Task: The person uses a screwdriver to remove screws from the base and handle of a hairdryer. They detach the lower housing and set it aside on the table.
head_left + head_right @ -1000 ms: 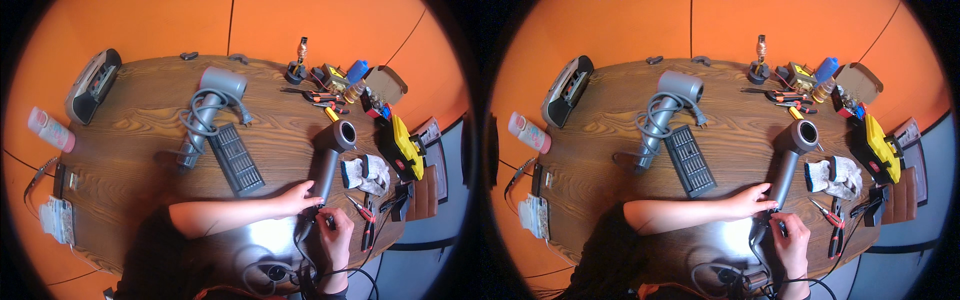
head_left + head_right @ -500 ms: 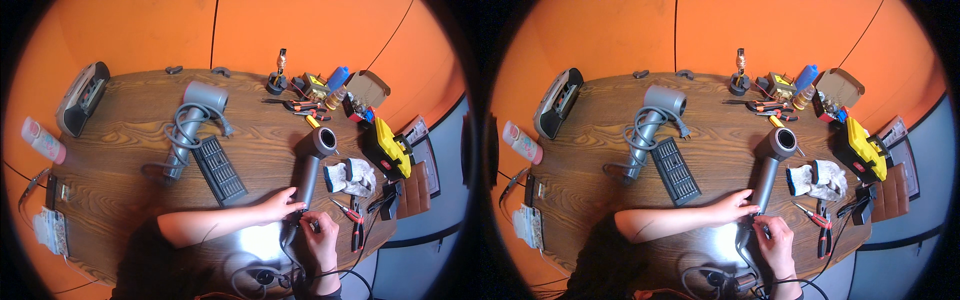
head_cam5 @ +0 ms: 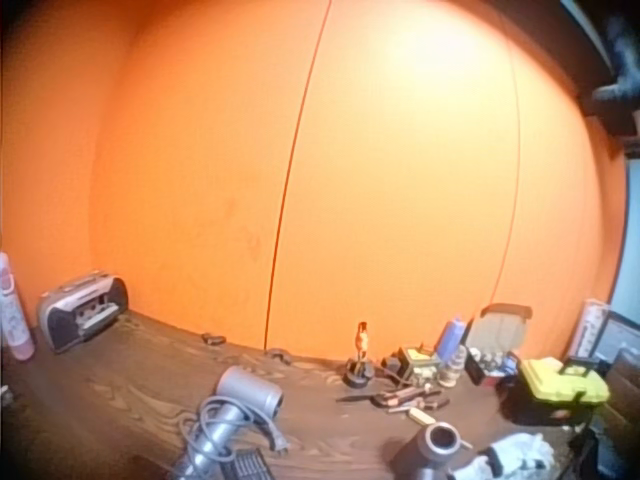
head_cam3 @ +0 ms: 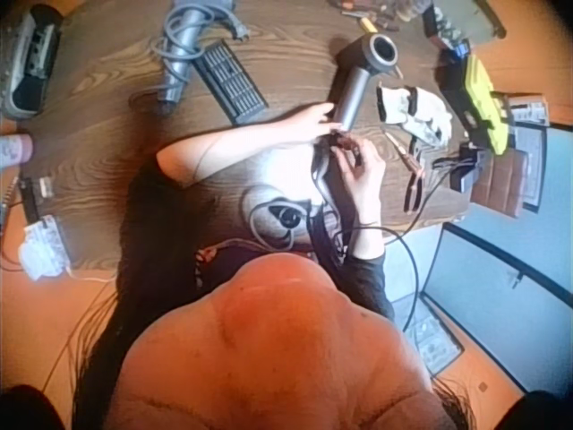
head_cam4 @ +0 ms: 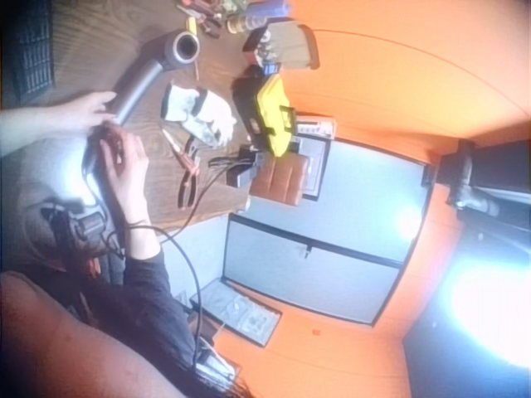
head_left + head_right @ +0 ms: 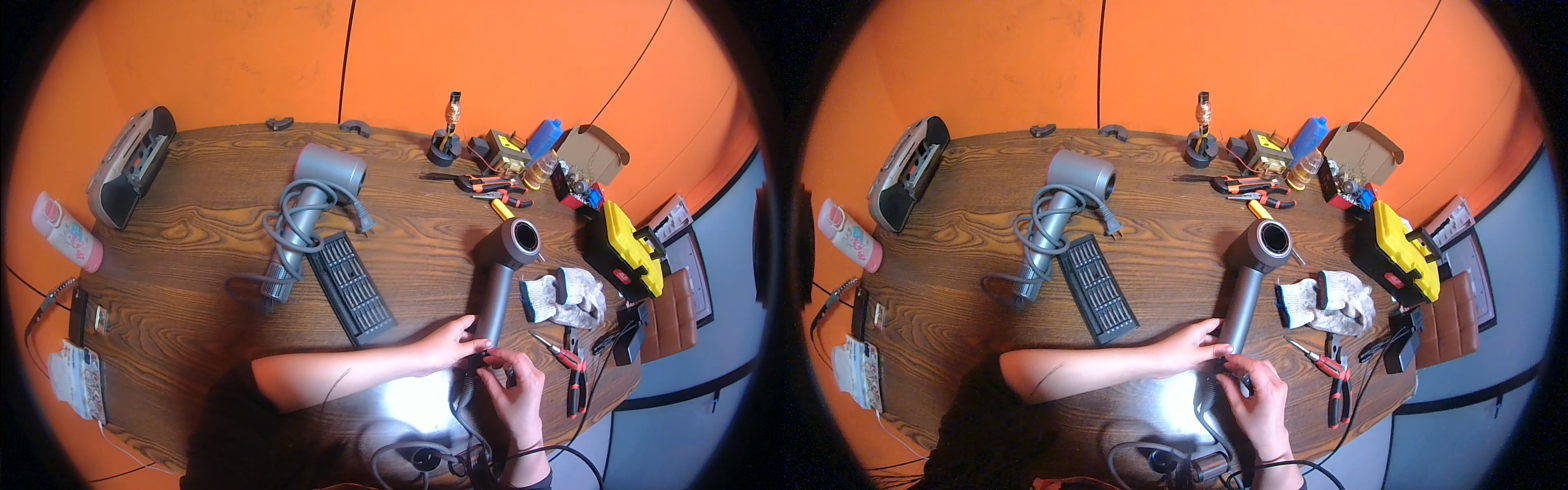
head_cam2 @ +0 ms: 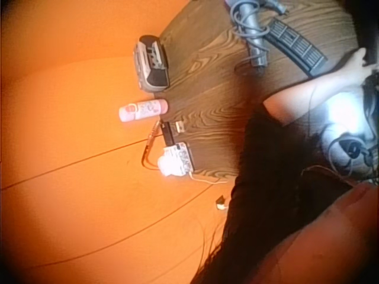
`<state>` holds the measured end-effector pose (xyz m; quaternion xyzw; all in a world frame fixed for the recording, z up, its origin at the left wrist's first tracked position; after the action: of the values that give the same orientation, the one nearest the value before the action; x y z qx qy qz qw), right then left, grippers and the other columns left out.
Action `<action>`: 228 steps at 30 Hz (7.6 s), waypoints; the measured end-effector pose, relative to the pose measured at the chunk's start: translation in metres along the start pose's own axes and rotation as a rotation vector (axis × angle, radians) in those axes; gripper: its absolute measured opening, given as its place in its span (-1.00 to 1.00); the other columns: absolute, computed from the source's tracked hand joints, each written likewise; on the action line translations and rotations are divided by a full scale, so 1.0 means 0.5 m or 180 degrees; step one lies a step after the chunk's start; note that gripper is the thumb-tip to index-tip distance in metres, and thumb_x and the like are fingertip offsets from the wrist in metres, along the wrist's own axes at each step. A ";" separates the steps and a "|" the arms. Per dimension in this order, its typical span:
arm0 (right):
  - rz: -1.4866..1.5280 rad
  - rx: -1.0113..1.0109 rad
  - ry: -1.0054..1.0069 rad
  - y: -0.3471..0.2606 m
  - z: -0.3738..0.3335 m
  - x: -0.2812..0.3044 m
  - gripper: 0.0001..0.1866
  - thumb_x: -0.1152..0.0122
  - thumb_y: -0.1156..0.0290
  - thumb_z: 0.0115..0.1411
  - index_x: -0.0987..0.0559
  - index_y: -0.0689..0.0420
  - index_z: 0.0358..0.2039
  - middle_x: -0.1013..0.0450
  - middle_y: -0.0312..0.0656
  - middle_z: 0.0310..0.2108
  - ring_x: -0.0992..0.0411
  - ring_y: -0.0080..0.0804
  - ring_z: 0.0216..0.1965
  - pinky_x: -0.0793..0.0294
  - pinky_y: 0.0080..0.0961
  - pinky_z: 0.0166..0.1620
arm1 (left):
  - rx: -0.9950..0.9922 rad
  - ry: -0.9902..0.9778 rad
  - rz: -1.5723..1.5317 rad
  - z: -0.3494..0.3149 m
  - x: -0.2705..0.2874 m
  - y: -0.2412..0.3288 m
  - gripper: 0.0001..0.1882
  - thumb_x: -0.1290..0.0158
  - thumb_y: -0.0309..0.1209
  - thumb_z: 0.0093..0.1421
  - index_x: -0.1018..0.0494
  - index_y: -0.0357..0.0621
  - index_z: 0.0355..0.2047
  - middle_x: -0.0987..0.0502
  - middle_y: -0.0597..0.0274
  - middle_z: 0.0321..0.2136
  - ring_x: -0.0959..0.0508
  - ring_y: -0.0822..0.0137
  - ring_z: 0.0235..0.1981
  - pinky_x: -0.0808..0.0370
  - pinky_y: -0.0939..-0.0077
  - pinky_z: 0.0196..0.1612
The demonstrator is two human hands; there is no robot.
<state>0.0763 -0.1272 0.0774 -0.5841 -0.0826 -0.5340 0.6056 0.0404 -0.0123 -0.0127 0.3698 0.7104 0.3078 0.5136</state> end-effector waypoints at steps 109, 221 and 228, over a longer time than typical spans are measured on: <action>-0.0461 0.0608 -0.1444 -0.050 0.305 -0.226 -0.76 -0.11 0.57 -0.08 -0.45 0.24 -0.32 -0.45 0.03 -0.49 -0.46 -0.19 -0.42 -0.40 -0.41 -0.32 | -0.0535 -0.0122 0.0184 0.034 0.004 -0.023 -0.57 -0.03 -0.32 0.12 -0.17 -0.24 -0.08 -0.45 0.19 -0.48 -0.40 0.47 -0.58 -0.32 0.60 -0.58; 0.3539 -0.0677 0.1750 0.131 0.055 0.064 -0.66 0.17 0.47 0.23 -0.10 0.17 0.00 -0.31 0.22 -0.13 -0.42 -0.08 -0.17 -0.50 -0.32 -0.16 | 0.0107 -0.0795 -0.0828 -0.010 -0.007 0.021 -0.11 0.02 -0.53 0.00 0.34 0.06 0.22 -0.33 0.04 -0.12 -0.43 0.27 -0.15 -0.47 0.29 -0.19; 0.2420 -0.1227 0.1456 0.169 0.074 0.112 -0.67 0.08 0.46 0.19 -0.18 0.20 -0.04 -0.44 0.06 -0.41 -0.50 -0.32 -0.44 -0.51 -0.58 -0.45 | 0.0056 -0.0858 -0.1580 -0.008 -0.006 0.023 -0.16 0.03 -0.54 0.06 0.28 0.19 0.23 -0.32 0.12 -0.22 -0.45 0.27 -0.23 -0.45 0.21 -0.19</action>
<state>0.1819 -0.1500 0.0767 -0.5422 0.3725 -0.3951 0.6412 0.0396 -0.0088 -0.0007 0.2265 0.7072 0.1144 0.6599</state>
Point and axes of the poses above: each hand's wrist, its own z-axis towards the middle knuckle, its own x-axis out of the back of the hand, y = z × x, the point moved 4 cm from there along z, towards the middle knuckle
